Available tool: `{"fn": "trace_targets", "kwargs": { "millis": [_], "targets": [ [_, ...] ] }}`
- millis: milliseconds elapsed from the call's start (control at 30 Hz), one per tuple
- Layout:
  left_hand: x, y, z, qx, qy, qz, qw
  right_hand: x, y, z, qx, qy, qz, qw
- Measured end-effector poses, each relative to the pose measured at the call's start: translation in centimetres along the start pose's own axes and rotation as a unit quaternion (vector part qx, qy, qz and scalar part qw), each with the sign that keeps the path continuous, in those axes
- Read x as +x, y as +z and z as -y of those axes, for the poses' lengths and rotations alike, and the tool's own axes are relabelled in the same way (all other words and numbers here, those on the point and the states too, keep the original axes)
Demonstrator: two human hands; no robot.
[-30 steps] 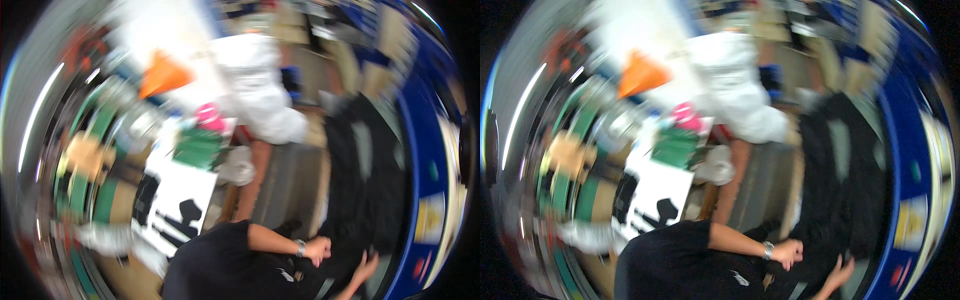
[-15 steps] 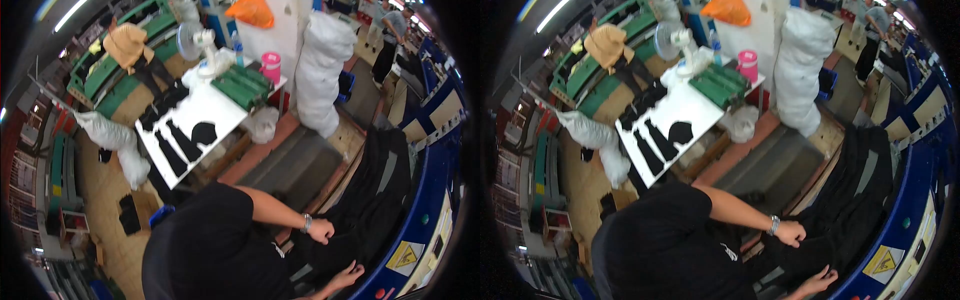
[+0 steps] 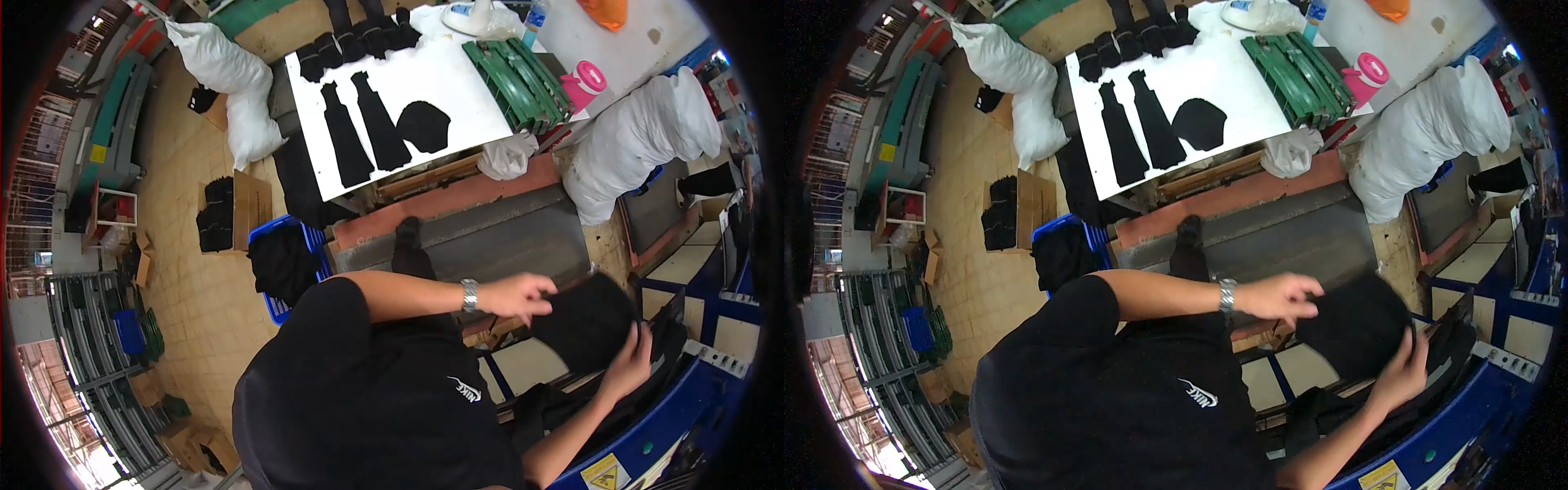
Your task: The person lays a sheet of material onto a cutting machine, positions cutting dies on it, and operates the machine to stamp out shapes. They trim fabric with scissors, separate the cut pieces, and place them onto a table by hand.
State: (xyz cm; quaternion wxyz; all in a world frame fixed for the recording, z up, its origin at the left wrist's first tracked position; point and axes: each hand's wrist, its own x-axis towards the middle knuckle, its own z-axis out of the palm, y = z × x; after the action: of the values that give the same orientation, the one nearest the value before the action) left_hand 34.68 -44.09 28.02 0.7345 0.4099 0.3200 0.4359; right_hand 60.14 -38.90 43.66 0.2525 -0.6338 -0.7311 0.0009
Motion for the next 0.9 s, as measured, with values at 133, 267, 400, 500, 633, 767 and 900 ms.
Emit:
{"fn": "trace_targets", "kwargs": {
  "millis": [133, 267, 400, 500, 633, 767, 900],
  "targets": [
    [-2.7, -10.3, 1.7, -0.11, 0.039, -0.181, 0.977, 10.8, 14.9, 6.9, 0.267, -0.057, 0.282, 0.92],
    [-6.8, -19.7, 2.8, -0.15, 0.021, -0.361, 0.92, 15.2, 28.3, 18.0, 0.308, -0.112, 0.481, 0.813],
    [-5.2, -27.1, 3.5, -0.249, 0.031, -0.401, 0.881, 20.4, 40.4, 28.0, 0.165, -0.339, 0.46, 0.804],
    [-0.2, -32.3, 2.4, -0.341, 0.09, -0.436, 0.828, 25.7, 48.5, 34.1, 0.073, -0.422, 0.454, 0.781],
    [6.7, -39.5, 2.3, -0.441, 0.024, -0.402, 0.802, 30.3, 58.5, 36.0, -0.03, -0.475, 0.312, 0.822],
    [4.6, -41.8, 7.5, -0.377, -0.081, -0.383, 0.839, 24.9, 56.5, 34.1, 0.124, -0.392, 0.28, 0.868],
    [-6.0, -38.9, 7.9, -0.275, -0.191, -0.352, 0.874, 11.3, 42.0, 22.9, 0.071, -0.314, 0.476, 0.818]
  ]
}}
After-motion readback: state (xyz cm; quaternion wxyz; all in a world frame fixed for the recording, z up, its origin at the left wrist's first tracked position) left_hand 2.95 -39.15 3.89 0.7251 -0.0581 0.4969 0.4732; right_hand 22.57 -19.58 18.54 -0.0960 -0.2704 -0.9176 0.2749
